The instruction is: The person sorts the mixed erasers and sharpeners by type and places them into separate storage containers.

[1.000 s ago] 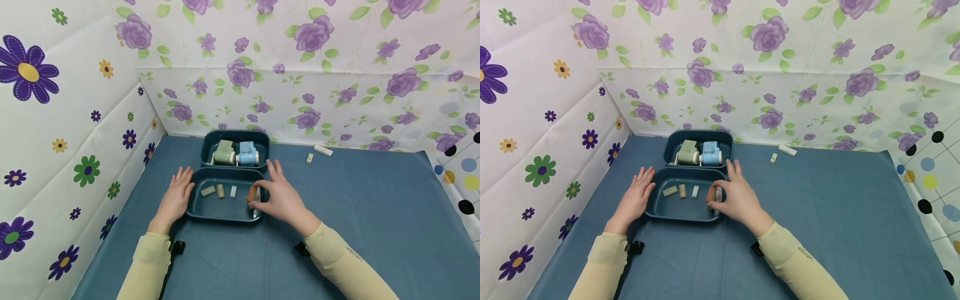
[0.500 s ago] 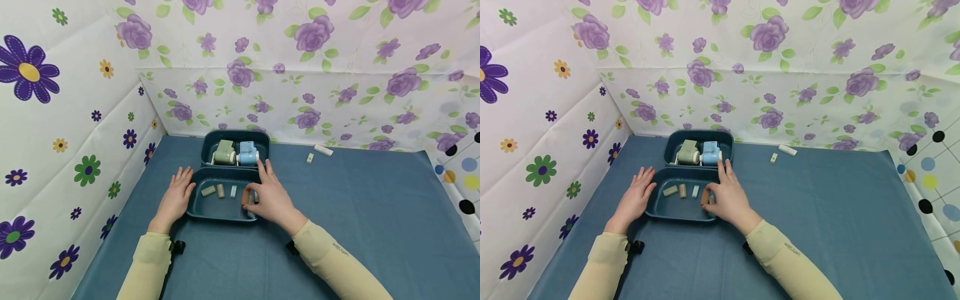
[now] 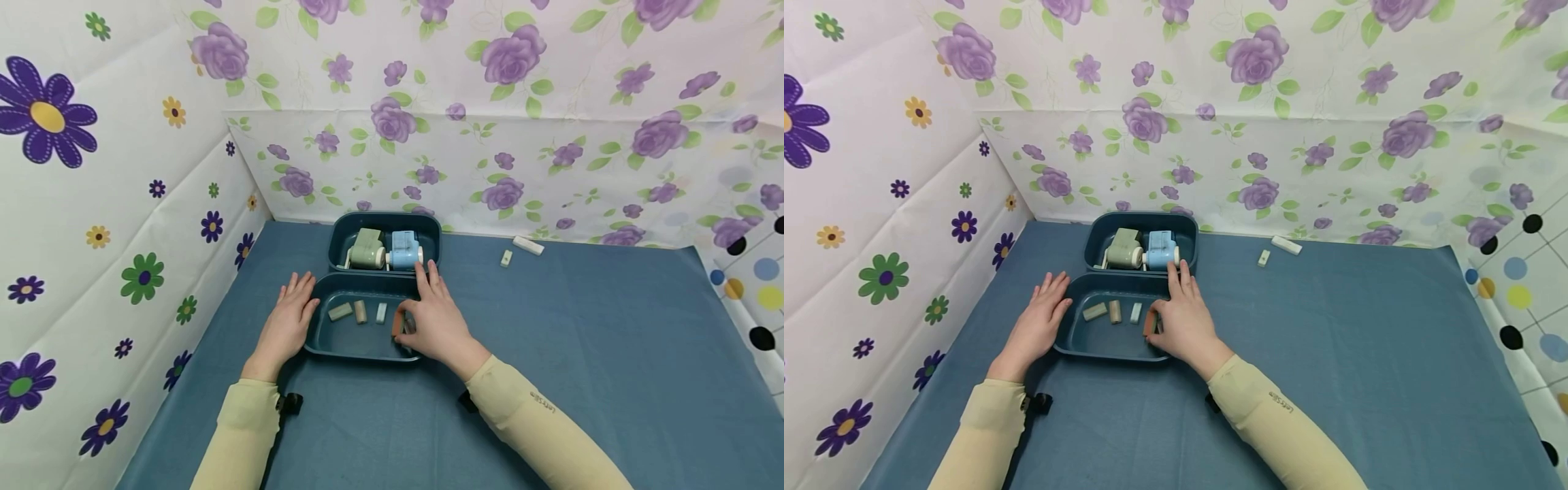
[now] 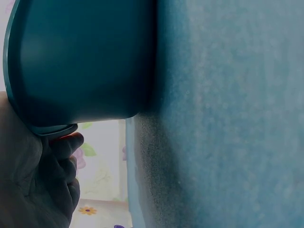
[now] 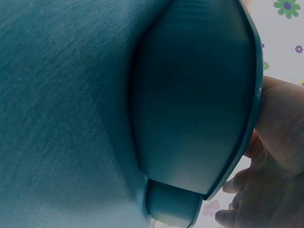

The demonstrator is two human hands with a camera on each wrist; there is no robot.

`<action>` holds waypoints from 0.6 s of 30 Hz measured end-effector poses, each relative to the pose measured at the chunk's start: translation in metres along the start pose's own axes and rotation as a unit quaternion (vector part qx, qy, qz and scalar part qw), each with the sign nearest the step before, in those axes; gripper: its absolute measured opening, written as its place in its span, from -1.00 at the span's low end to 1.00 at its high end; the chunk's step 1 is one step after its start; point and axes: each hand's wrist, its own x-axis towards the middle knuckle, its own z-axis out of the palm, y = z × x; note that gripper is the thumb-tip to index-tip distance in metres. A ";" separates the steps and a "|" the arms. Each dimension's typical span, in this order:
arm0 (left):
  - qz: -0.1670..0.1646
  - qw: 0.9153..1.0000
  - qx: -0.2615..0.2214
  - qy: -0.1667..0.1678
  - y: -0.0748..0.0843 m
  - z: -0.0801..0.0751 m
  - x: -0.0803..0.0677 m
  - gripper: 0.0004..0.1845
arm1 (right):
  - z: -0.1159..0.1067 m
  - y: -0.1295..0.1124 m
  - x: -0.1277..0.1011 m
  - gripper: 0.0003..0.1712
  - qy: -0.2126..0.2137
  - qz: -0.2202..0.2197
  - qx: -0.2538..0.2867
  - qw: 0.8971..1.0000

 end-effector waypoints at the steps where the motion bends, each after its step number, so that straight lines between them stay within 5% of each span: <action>1: 0.000 1.000 -0.001 0.000 0.000 0.000 0.000 -0.39 | 0.001 0.000 0.001 -0.40 0.000 0.000 -0.001 1.000; 18: 0.001 1.000 -0.003 0.002 -0.001 0.000 -0.001 -0.40 | 0.004 -0.006 0.005 -0.44 -0.011 -0.006 -0.012 1.000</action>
